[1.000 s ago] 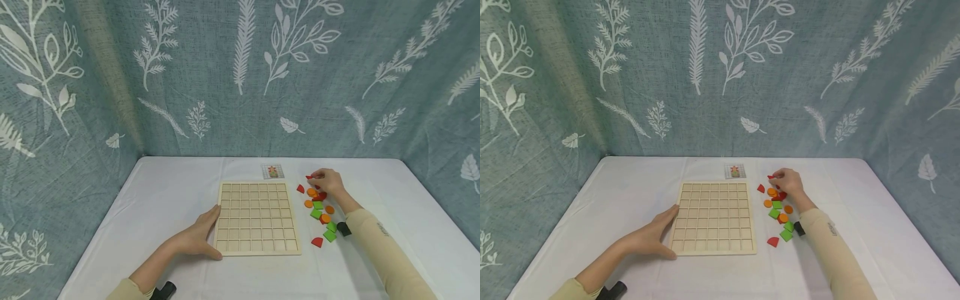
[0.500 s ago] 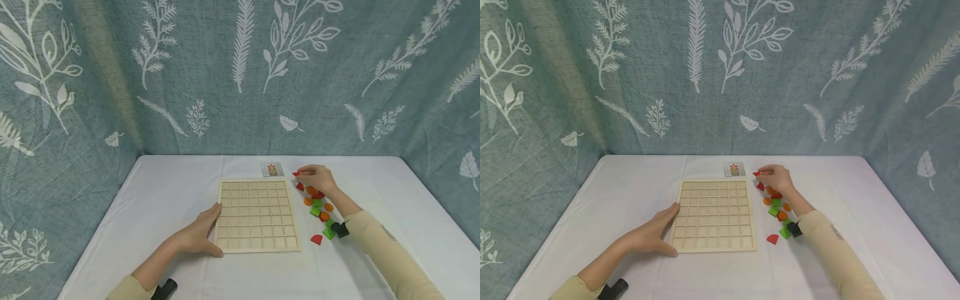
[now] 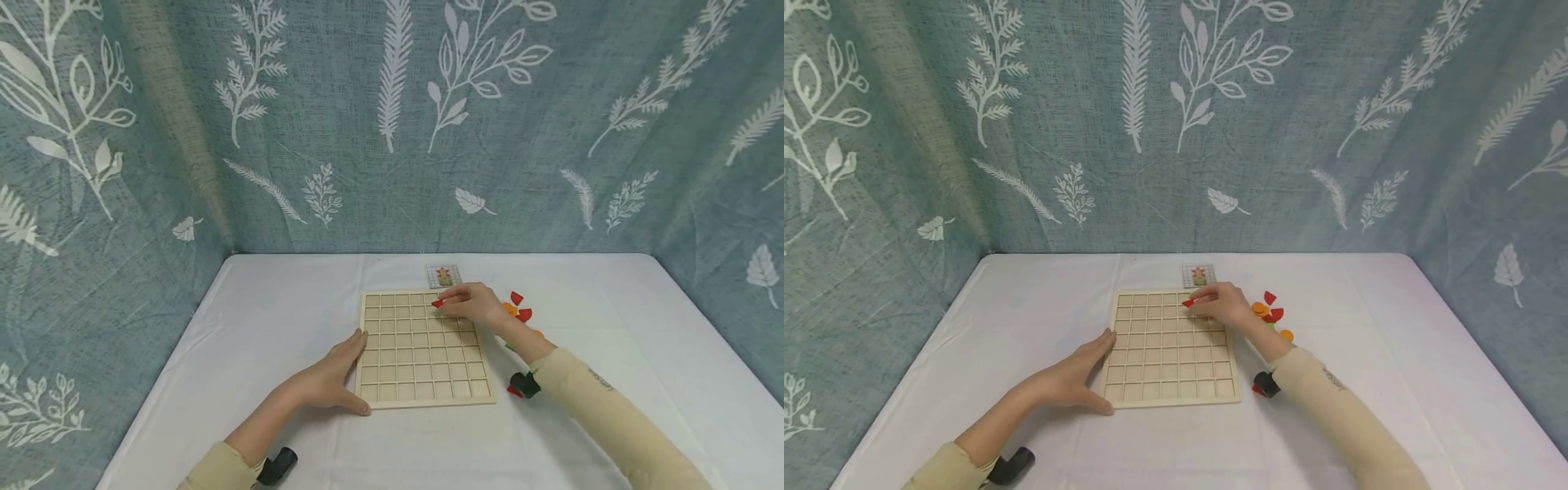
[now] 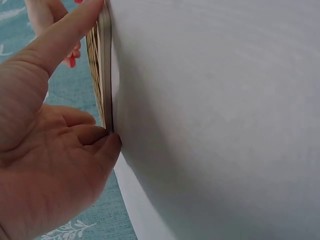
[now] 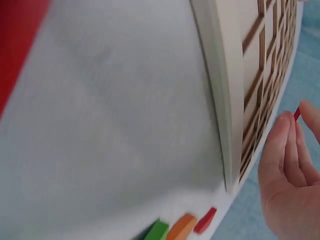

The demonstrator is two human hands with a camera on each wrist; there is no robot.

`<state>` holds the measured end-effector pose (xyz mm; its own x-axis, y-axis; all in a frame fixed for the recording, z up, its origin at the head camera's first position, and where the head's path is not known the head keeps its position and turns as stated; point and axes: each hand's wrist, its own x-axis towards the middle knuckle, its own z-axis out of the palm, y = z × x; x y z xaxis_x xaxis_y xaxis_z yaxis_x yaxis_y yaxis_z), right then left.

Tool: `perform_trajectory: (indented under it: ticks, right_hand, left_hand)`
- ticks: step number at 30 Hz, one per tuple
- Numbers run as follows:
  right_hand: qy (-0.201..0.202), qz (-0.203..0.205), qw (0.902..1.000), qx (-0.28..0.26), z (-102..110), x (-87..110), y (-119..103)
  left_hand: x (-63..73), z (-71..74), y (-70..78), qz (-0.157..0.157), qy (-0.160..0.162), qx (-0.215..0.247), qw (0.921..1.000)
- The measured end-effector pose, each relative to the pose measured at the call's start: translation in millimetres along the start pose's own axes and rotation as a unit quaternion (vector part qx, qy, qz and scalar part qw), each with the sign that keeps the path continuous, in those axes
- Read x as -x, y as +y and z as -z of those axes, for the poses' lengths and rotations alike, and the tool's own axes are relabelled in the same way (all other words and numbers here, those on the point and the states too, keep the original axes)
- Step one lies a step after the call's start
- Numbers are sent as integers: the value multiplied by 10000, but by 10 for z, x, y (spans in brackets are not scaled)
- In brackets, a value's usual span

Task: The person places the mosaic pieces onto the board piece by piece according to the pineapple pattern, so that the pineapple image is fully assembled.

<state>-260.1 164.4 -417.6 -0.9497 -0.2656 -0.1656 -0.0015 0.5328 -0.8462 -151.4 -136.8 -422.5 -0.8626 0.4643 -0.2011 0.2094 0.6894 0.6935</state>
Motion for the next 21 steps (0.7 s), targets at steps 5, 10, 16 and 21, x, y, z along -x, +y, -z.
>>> perform_trajectory:
  ticks: [5,10,16,21]
  right_hand:
    - [-161,-3,9999,-44,-97,-43,-29]
    - [-153,205,9994,228,-184,-120,-34]
    - [-94,704,9949,720,-301,-158,-66]
    - [28,964,9914,884,-367,-168,-64]
  left_hand:
    - [-3,10,7,47,-71,-43,10000]
    - [7,14,-1,62,-85,31,9999]
    - [3,2,-7,84,-68,15,9999]
    - [-9,1,-16,45,-84,-21,10000]
